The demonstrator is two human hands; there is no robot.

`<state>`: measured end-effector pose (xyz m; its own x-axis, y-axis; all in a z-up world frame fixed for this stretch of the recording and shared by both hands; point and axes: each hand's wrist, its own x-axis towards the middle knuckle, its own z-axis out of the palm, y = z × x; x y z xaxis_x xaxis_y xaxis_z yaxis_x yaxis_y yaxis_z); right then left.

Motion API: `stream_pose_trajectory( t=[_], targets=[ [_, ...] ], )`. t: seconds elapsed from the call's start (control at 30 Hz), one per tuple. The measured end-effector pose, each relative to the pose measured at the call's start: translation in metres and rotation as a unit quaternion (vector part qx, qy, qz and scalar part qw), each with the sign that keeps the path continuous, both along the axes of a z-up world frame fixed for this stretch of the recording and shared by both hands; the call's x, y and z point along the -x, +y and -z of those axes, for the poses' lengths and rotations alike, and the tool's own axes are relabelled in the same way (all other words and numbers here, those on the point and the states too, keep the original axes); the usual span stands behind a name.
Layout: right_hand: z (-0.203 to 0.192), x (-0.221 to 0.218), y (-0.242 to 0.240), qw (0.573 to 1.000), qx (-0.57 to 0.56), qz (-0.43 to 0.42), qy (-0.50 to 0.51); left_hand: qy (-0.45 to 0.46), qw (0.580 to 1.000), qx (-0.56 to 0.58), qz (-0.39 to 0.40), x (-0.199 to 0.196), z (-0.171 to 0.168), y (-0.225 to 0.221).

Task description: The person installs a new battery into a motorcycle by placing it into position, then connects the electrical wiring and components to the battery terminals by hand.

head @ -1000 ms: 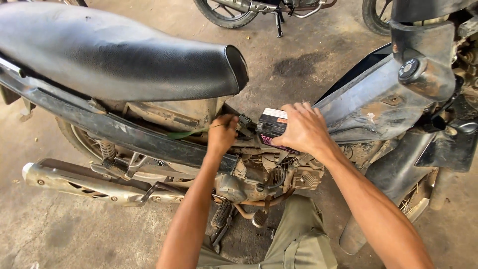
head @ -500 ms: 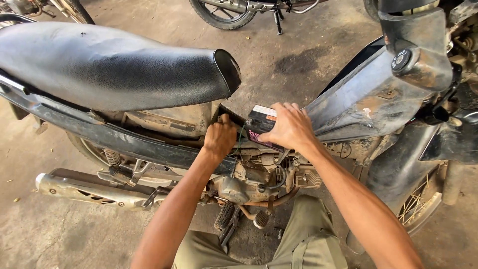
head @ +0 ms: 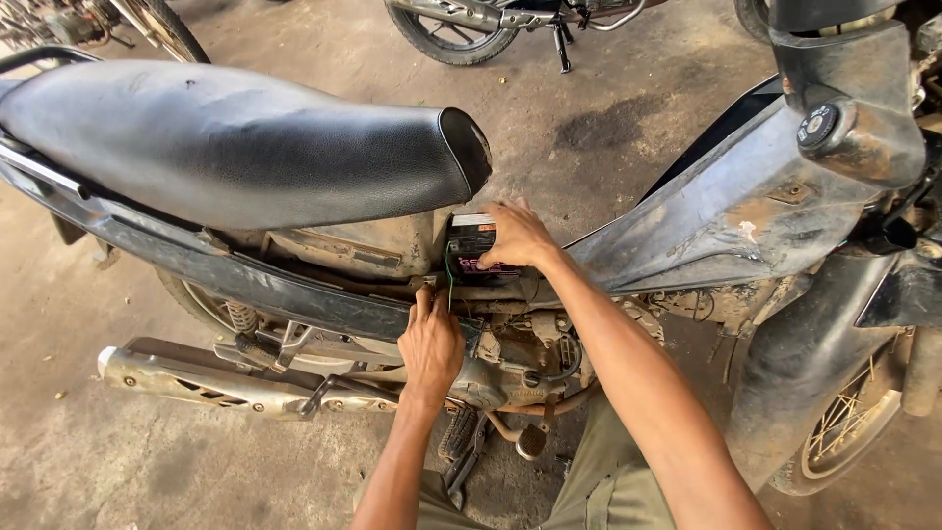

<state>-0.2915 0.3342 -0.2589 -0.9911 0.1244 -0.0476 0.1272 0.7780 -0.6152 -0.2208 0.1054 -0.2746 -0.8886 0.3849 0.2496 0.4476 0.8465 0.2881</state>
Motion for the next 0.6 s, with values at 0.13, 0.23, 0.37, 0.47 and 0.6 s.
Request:
stream_pose_trajectory(
  t=[0.13, 0.23, 0.37, 0.47, 0.6],
  targets=[
    [-0.007, 0.006, 0.015, 0.996, 0.020, -0.086, -0.015, -0.054, 0.997, -0.042, -0.027, -0.008, -0.012, 0.003],
    [-0.036, -0.004, 0.018, 0.988, 0.054, -0.130, -0.059, -0.103, 0.990, -0.094, -0.037, -0.008, -0.012, 0.002],
    [-0.029, 0.000, 0.019, 0.984, 0.014, -0.167, -0.054, -0.118, 0.983, -0.139, -0.037, 0.001, 0.000, -0.001],
    [-0.034, -0.017, 0.009, 0.987, -0.048, -0.148, -0.036, -0.125, 0.979, -0.159, -0.038, 0.005, -0.001, 0.000],
    [-0.004, -0.017, 0.004, 0.985, -0.096, -0.141, 0.017, -0.147, 0.975, -0.160, -0.055, 0.007, -0.002, -0.001]
  ],
)
